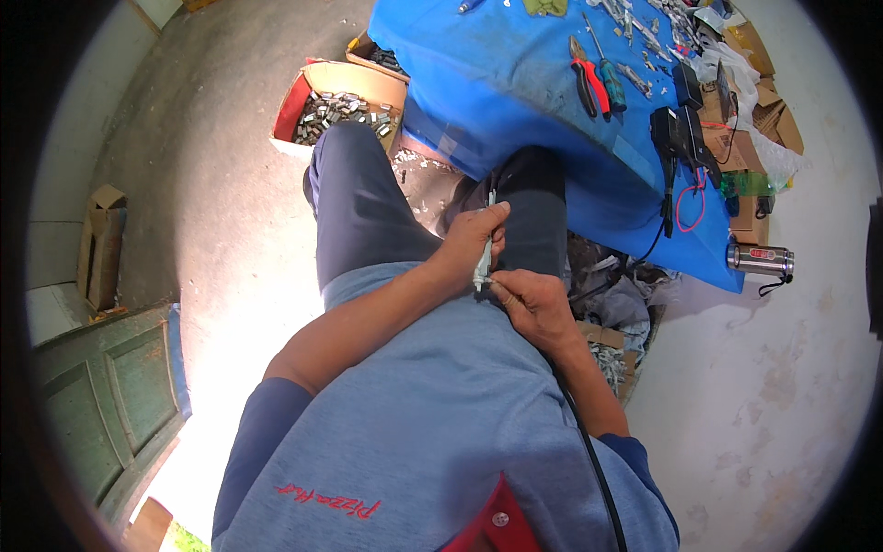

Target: The person holds a small electronic component by hand and uses a screwdriver and pliers to pry and detach internal metal parts.

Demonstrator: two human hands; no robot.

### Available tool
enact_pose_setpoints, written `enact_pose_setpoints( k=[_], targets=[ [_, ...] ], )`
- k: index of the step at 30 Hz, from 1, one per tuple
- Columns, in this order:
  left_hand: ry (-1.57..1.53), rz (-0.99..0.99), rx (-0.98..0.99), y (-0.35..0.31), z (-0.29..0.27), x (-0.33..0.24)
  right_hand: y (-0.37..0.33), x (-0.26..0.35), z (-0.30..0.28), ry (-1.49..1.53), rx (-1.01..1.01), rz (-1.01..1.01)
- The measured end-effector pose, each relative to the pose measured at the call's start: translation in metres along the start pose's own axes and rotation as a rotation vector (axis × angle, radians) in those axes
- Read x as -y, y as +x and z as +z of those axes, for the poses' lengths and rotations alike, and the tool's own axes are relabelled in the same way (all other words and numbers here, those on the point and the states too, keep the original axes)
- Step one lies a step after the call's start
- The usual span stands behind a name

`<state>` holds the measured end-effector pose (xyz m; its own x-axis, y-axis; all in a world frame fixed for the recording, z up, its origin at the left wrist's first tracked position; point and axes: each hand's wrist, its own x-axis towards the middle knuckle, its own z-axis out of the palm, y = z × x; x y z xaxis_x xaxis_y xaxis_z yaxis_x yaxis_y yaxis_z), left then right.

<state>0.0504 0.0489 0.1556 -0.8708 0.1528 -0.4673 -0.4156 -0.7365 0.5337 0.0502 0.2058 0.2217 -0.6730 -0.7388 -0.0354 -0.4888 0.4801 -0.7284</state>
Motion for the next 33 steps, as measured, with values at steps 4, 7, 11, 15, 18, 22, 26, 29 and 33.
enact_pose_setpoints(
  k=[4,7,11,15,18,22,26,29,33],
  targets=[
    [0.062,0.088,-0.112,0.006,-0.004,0.005,0.003,0.001,0.004,0.118,0.045,0.196],
    [0.057,0.081,-0.144,0.003,-0.002,0.001,0.005,0.007,0.006,0.141,0.092,0.358],
    [0.004,0.074,-0.116,0.001,0.002,-0.002,0.004,-0.004,0.015,0.217,0.019,0.335],
    [-0.038,0.073,-0.079,0.003,0.0,0.0,0.006,-0.002,0.012,0.174,0.038,0.275],
    [-0.079,0.049,-0.036,0.003,-0.005,0.001,0.01,-0.007,0.007,0.144,0.086,0.126],
    [-0.065,0.051,-0.017,0.002,-0.008,0.0,0.013,-0.003,0.001,-0.037,0.04,0.055],
    [0.078,0.102,-0.041,0.004,-0.007,0.004,0.013,0.009,-0.007,-0.229,0.01,-0.027],
    [0.205,0.148,-0.071,0.01,-0.01,0.011,0.014,0.011,-0.009,-0.351,0.016,-0.085],
    [0.285,0.13,-0.102,0.01,-0.008,0.01,0.014,0.013,-0.007,-0.49,0.015,-0.133]
  ],
)
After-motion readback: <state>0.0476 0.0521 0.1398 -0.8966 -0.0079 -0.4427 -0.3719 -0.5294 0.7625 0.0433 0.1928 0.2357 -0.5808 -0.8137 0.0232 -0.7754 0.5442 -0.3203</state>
